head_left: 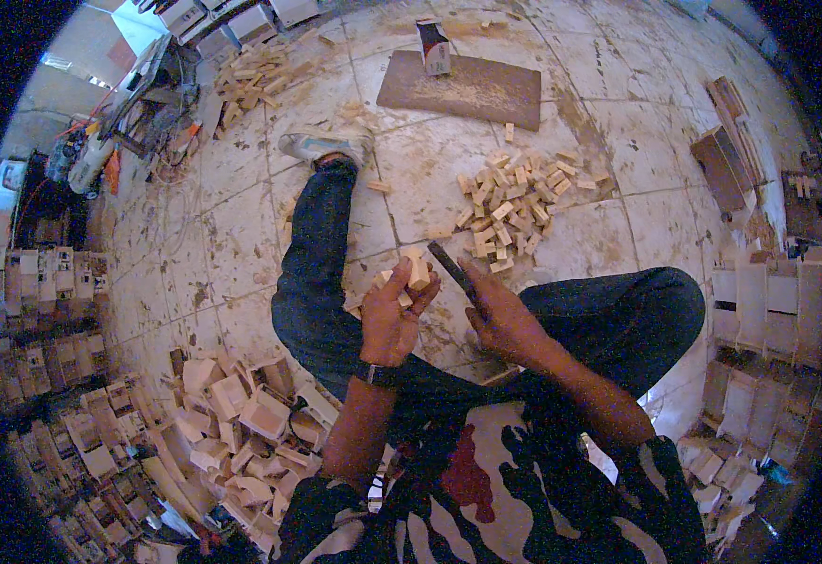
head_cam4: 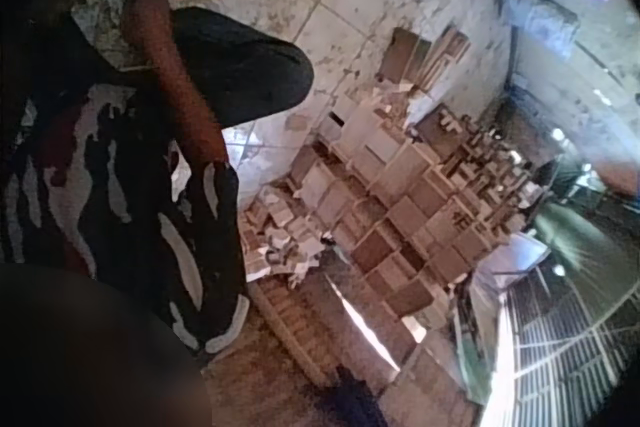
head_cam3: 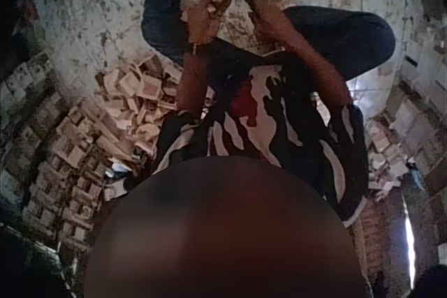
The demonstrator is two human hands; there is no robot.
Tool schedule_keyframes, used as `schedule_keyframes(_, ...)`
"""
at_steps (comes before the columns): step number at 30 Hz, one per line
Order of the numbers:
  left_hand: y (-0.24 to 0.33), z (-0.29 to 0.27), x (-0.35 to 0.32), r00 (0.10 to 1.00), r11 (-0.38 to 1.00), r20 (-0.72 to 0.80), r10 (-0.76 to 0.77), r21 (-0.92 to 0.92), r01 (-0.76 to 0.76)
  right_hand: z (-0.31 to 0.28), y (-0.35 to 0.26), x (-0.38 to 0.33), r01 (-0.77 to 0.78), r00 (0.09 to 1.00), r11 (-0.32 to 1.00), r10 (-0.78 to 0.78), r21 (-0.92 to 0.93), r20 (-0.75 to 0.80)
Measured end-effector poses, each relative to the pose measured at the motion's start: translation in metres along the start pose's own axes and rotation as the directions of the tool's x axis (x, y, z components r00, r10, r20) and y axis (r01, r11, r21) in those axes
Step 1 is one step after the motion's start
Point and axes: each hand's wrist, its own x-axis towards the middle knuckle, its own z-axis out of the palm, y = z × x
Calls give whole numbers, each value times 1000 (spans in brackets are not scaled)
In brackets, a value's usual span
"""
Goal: The person sits on the floor and uses pliers to trim small wooden blocks one at a time. They pick up each block, clip off small pieces, and place the trimmed block back on the floor among other pieces.
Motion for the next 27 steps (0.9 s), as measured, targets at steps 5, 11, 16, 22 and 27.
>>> schedule_keyframes(5, -9, 2, 3, 996, 999, -83, -26, -41, 23, 1, -9, 2, -16, 997, 998, 11, -53, -81)
schedule_keyframes(11, -13, 10, -4, 998, 997, -57, 38, 65, -34, 0, -14, 3, -55, 997, 977, 43, -207, -61)
schedule_keyframes(16, -13, 14, -4, 995, 996, -81, 65, 58, -61, -2, -14, 4, -59, 997, 968, 47, -245, -55)
schedule_keyframes(22, -15, 15, -3, 990, 994, -109, 85, 84, -76, -3, -13, 3, -66, 998, 986, 65, -155, -16)
schedule_keyframes(27, -17, 11, -2, 992, 992, -104, 69, 116, -57, -4, -12, 3, -75, 997, 991, 75, -112, -4)
